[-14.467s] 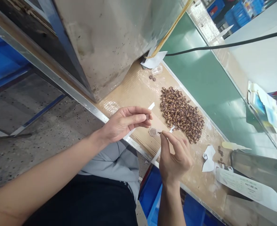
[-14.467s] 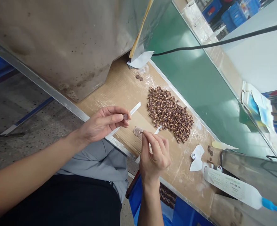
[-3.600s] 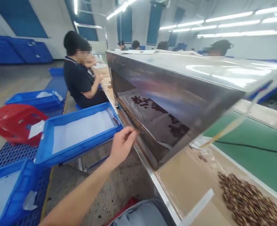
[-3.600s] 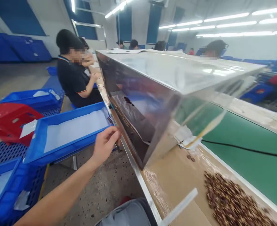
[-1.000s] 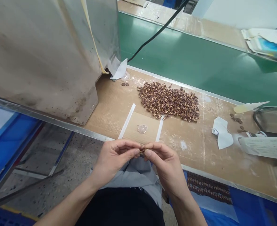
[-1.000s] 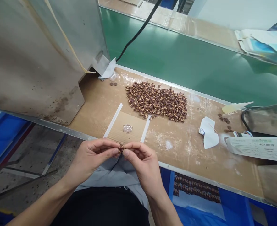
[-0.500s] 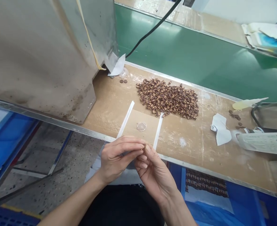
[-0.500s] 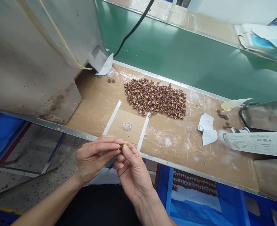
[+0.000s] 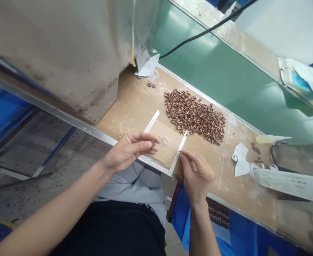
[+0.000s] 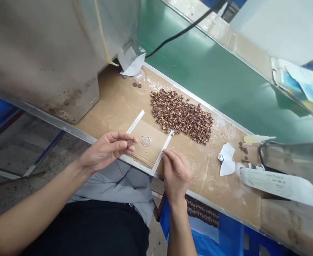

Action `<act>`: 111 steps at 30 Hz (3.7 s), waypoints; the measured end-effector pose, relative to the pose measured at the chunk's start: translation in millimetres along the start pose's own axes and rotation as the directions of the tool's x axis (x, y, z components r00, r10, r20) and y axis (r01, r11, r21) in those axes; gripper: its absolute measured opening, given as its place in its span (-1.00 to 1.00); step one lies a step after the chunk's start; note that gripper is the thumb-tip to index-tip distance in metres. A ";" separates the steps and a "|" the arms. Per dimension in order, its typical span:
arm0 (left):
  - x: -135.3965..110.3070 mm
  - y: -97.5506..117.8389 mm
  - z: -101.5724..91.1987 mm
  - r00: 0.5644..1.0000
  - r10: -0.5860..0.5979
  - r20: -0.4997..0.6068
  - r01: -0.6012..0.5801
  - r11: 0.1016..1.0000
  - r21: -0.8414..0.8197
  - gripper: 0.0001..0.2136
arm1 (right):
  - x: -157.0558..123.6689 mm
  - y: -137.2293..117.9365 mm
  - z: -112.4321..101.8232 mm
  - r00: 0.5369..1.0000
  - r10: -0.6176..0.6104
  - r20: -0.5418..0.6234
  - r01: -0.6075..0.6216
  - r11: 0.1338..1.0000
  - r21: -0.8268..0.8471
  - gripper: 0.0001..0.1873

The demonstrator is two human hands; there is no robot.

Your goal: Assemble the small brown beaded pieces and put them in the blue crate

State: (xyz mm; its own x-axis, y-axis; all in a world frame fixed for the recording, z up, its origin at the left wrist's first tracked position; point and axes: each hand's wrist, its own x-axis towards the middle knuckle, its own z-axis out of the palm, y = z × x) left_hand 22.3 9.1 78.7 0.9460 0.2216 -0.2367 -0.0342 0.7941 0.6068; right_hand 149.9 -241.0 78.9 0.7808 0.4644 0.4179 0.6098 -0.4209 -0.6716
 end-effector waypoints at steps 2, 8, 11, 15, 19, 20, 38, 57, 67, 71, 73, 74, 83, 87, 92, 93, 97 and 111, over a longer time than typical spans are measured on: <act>3.3 0.8 -3.8 1.000 0.029 0.006 -0.029 0.999 -0.016 -0.74 | 3.3 -6.0 0.8 0.999 0.016 -0.041 -0.014 0.999 0.048 -0.92; 2.5 -4.3 -8.3 0.990 0.143 -0.003 -0.143 0.986 -0.085 -0.76 | 27.4 -35.2 12.5 0.995 -0.094 0.016 0.092 0.992 0.080 -0.92; 0.5 -7.4 -9.6 0.988 0.152 -0.006 -0.152 0.984 -0.097 -0.77 | 37.0 -42.6 19.9 0.983 -0.175 0.052 0.175 0.984 0.015 -0.91; -0.5 -8.2 -10.9 0.989 0.147 0.019 -0.144 0.982 -0.122 -0.77 | 39.7 -44.7 26.4 0.958 -0.278 0.067 0.282 0.959 -0.045 -0.89; -0.7 -8.0 -11.8 0.989 0.145 0.027 -0.140 0.981 -0.134 -0.76 | 37.9 -45.7 28.9 0.952 -0.295 0.078 0.302 0.949 -0.090 -0.90; -0.8 -8.0 -11.9 0.989 0.144 0.030 -0.139 0.981 -0.134 -0.77 | 37.6 -46.2 29.1 0.952 -0.296 0.078 0.302 0.948 -0.097 -0.91; -1.5 -7.3 -9.4 0.986 0.159 0.058 -0.149 0.978 -0.148 -0.76 | 37.3 -48.8 27.4 0.952 -0.298 0.066 0.305 0.943 -0.133 -0.92; -1.9 -7.6 -9.5 0.985 0.160 0.061 -0.149 0.978 -0.145 -0.75 | 37.8 -46.1 27.4 0.930 -0.365 0.039 0.367 0.922 -0.122 -0.88; -1.1 -9.0 -8.9 0.986 0.161 0.041 -0.155 0.980 -0.125 -0.77 | 39.3 -43.4 31.4 0.924 -0.380 0.041 0.382 0.917 -0.118 -0.90; -1.1 -8.8 -9.3 0.987 0.152 0.047 -0.147 0.984 -0.105 -0.77 | 37.3 -41.0 32.6 0.942 -0.331 0.052 0.334 0.938 -0.090 -0.90; -1.0 -8.6 -9.9 0.987 0.149 0.053 -0.143 0.985 -0.099 -0.77 | 36.2 -41.3 32.9 0.951 -0.306 0.034 0.308 0.948 -0.077 -0.92; -1.0 -8.3 -10.2 0.988 0.146 0.052 -0.140 0.986 -0.095 -0.77 | 35.7 -42.4 32.7 0.956 -0.293 0.017 0.293 0.953 -0.069 -0.93; -13.1 -6.2 -5.4 0.995 0.097 -0.001 -0.097 0.993 -0.064 -0.79 | 36.4 -59.0 17.2 0.920 -0.213 -0.328 0.250 0.965 0.076 -0.78; -16.4 -8.9 5.5 0.997 0.062 -0.035 -0.064 0.996 -0.057 -0.78 | 34.1 -54.3 19.1 0.968 -0.154 -0.197 0.178 0.978 0.111 -0.88; -11.7 -11.3 21.3 1.000 0.012 -0.019 -0.014 0.993 -0.115 -0.75 | 25.6 -60.9 18.4 0.978 0.017 -0.209 0.032 0.972 0.233 -0.94; -10.9 -11.8 23.3 1.000 0.000 -0.019 -0.003 0.992 -0.128 -0.74 | 23.3 -63.7 17.3 0.979 0.059 -0.193 -0.004 0.962 0.272 -0.95; -10.2 -16.2 27.0 0.998 -0.046 -0.032 0.041 0.986 -0.160 -0.71 | 14.4 -70.8 15.7 0.977 0.195 -0.091 -0.140 0.895 0.423 -0.93; -12.5 -26.4 29.1 0.995 -0.100 -0.027 0.095 0.982 -0.161 -0.69 | 6.2 -71.4 18.4 0.970 0.243 0.012 -0.203 0.784 0.586 -0.89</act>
State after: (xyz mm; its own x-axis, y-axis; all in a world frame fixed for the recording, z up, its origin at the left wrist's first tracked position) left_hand 20.7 -31.0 87.7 0.9356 0.1560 -0.3168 0.0040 0.8924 0.4513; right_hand 108.8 -193.7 118.2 0.9038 0.3576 0.2351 0.2395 0.0325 -0.9704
